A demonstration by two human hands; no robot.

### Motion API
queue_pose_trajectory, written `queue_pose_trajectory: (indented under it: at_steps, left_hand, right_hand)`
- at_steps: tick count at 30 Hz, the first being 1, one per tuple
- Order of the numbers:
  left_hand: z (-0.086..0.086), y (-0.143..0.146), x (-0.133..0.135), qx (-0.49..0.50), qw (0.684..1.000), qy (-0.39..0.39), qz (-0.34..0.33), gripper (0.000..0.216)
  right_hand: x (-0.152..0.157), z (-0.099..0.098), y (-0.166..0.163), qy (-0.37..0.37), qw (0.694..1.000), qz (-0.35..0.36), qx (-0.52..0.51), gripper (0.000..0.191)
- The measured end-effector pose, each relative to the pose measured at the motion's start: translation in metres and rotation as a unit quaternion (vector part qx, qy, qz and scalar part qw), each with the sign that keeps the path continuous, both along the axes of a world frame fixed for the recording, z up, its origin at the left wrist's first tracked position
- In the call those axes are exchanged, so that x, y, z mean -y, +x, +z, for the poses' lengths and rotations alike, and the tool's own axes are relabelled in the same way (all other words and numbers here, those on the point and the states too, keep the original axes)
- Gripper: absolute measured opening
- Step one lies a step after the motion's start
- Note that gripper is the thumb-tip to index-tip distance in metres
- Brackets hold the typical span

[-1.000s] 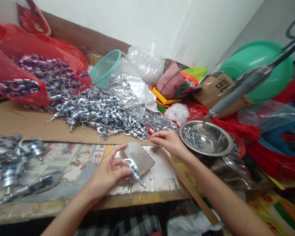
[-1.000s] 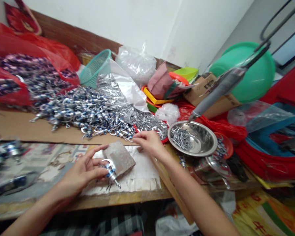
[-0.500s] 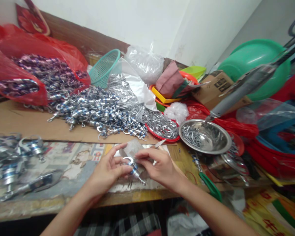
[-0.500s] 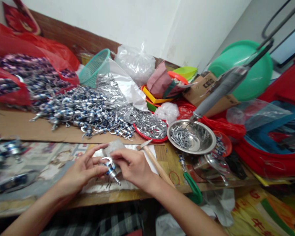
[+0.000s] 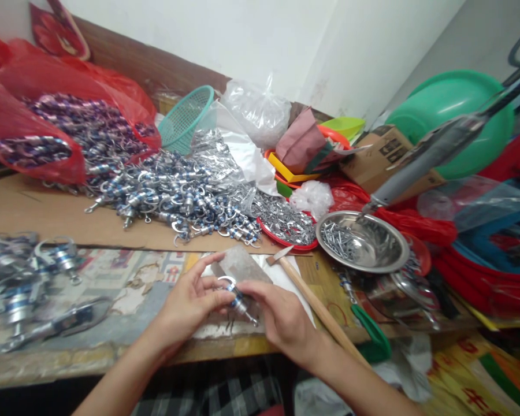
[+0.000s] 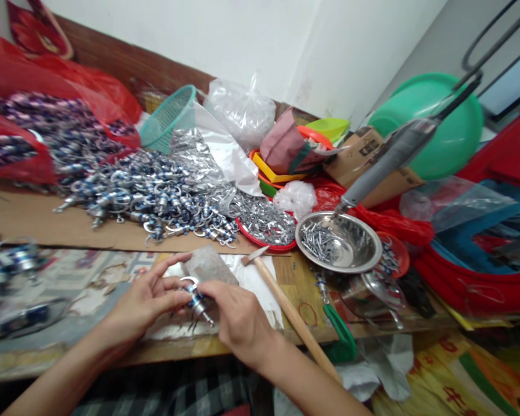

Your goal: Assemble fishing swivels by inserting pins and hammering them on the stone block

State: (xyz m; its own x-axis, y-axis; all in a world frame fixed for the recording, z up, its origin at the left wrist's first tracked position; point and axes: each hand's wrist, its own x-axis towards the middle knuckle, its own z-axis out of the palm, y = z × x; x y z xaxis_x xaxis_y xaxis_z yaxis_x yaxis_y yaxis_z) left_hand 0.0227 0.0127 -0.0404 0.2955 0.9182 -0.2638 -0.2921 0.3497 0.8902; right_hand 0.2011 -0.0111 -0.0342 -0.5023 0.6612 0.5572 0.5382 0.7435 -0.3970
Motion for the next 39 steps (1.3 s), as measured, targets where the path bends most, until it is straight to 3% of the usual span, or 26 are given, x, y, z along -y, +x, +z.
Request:
queue_pose_trajectory:
  at_steps: [4, 7, 9, 11, 15, 19, 24, 28, 33, 36, 39]
  left_hand:
    - [-0.001, 0.000, 0.000, -0.010, 1.000, -0.003, 0.006, 0.075]
    - [0.000, 0.001, 0.000, -0.014, 1.000, 0.003, 0.012, 0.075]
    - [0.001, 0.002, 0.000, -0.015, 1.000, 0.003, 0.015, 0.075]
    - [0.003, 0.002, 0.001, -0.017, 1.000, -0.002, 0.017, 0.075]
    - [0.006, 0.003, 0.003, -0.019, 1.000, -0.007, 0.024, 0.075]
    - [0.004, 0.002, 0.003, -0.020, 1.000, -0.006, 0.022, 0.075]
    - [0.004, 0.002, 0.002, -0.023, 0.999, 0.002, 0.032, 0.080]
    - [0.007, 0.004, 0.002, -0.036, 0.998, -0.005, 0.042, 0.081]
    - [0.008, 0.003, 0.003, -0.039, 0.998, -0.003, 0.040, 0.081]
    - [0.009, 0.002, 0.004, -0.111, 0.993, 0.015, 0.035, 0.048]
    - [0.010, 0.002, 0.004, -0.216, 0.971, 0.094, 0.050, 0.010]
  right_hand:
    - [-0.004, -0.008, 0.036, -0.024, 0.974, -0.227, 0.002, 0.032]
    - [-0.010, -0.014, 0.068, -0.157, 0.921, -0.340, 0.108, 0.036]
    - [-0.012, -0.017, 0.080, -0.267, 0.897, -0.334, 0.113, 0.030]
    - [-0.010, -0.014, 0.081, -0.303, 0.897, -0.318, 0.052, 0.027]
    - [0.006, 0.014, 0.061, -0.198, 0.946, -0.253, -0.048, 0.036]
    - [0.025, 0.039, 0.038, -0.055, 0.985, -0.155, -0.045, 0.050]
    - [0.033, 0.035, 0.030, -0.116, 0.976, -0.113, 0.146, 0.058]
    - [0.041, 0.032, 0.029, -0.073, 0.984, -0.123, 0.109, 0.057]
    - [0.035, 0.022, 0.036, -0.145, 0.980, -0.136, 0.035, 0.048]
    - [0.010, 0.008, 0.051, -0.172, 0.963, -0.207, -0.031, 0.043]
    - [-0.021, -0.003, 0.063, -0.238, 0.945, -0.226, 0.015, 0.038]
